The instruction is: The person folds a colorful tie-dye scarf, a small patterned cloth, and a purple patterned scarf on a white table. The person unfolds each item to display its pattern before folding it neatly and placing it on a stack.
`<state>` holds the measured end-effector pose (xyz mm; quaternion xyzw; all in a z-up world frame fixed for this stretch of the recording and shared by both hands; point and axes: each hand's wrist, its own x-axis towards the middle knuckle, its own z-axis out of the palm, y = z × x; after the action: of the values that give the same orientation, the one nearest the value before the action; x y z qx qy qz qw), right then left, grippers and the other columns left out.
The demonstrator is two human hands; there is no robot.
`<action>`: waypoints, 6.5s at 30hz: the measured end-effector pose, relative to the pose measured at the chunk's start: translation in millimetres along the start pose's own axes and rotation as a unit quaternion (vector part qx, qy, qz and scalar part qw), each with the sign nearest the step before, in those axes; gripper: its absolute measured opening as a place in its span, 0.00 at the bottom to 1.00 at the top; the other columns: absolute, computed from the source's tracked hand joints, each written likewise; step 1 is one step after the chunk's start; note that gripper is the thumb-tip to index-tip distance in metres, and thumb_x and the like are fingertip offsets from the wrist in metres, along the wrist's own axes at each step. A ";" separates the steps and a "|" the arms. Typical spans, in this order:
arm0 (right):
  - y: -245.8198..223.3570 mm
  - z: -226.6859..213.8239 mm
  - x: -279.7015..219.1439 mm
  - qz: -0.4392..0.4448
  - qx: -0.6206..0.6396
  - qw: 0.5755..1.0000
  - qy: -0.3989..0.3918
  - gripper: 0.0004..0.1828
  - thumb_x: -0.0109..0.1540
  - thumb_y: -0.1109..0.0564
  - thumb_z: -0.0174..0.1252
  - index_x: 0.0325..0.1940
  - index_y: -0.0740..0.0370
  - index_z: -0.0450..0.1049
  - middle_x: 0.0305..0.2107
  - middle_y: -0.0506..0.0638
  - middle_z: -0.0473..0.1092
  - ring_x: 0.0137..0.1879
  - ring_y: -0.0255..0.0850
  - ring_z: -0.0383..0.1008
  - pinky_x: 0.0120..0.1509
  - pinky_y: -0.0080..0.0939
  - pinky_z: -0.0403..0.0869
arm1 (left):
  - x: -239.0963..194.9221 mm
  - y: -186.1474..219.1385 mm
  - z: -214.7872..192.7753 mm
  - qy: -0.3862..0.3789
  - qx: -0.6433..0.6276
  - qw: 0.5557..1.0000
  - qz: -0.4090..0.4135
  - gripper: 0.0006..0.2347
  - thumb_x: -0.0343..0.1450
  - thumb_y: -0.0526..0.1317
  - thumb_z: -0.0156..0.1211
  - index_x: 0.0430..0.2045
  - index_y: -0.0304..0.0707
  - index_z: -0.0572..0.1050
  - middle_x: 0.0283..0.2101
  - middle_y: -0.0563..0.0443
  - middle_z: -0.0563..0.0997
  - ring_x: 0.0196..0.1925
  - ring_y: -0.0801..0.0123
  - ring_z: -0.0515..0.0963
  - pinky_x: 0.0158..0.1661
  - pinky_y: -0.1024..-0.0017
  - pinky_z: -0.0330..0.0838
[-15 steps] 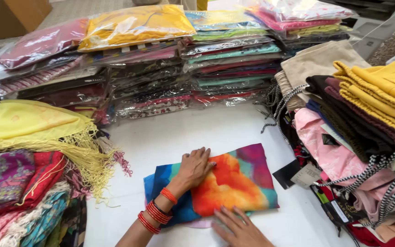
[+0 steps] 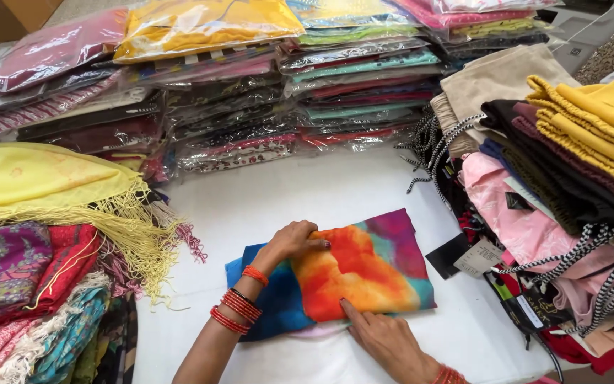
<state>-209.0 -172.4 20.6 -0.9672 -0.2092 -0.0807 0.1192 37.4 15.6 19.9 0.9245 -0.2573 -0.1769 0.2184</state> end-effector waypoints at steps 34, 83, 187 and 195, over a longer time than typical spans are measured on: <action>-7.1 134.1 -69.2 0.305 0.910 0.280 -0.012 0.32 0.60 0.66 0.54 0.70 0.73 0.58 0.65 0.69 0.64 0.72 0.58 0.65 0.74 0.54 0.66 | 0.2 2.9 -32.2 -0.305 -0.307 0.901 -0.027 0.24 0.61 0.48 0.76 0.45 0.28 0.81 0.40 0.49 0.87 0.39 0.69 0.85 0.41 0.69 0.80; 30.0 -103.5 69.2 0.162 0.841 0.516 -0.032 0.34 0.61 0.52 0.60 0.70 0.62 0.61 0.59 0.53 0.70 0.64 0.44 0.71 0.66 0.49 0.73 | -171.5 102.7 -55.4 -0.010 -0.766 0.615 0.188 0.25 0.71 0.32 0.61 0.65 0.33 0.62 0.59 0.43 0.76 0.59 0.60 0.78 0.61 0.61 0.74; 61.3 -122.1 165.4 -0.027 0.556 0.822 0.121 0.22 0.65 0.60 0.56 0.64 0.63 0.65 0.51 0.53 0.75 0.55 0.36 0.78 0.60 0.37 0.78 | -31.8 -118.2 -54.3 0.492 -0.378 0.780 -0.074 0.20 0.70 0.29 0.55 0.58 0.36 0.66 0.51 0.41 0.75 0.49 0.62 0.77 0.47 0.66 0.75; 95.8 -59.9 98.8 -0.039 0.255 0.965 0.039 0.33 0.59 0.45 0.66 0.64 0.61 0.69 0.59 0.56 0.72 0.67 0.49 0.69 0.71 0.51 0.64 | -98.6 -47.8 -44.2 0.510 -0.217 0.829 -0.072 0.11 0.69 0.28 0.58 0.45 0.35 0.74 0.45 0.47 0.79 0.40 0.65 0.79 0.37 0.69 0.77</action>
<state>-85.9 -234.8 79.4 -0.8920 -0.2559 -0.0669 0.3667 -3.5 120.9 54.6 0.8276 0.0027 0.2538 0.5007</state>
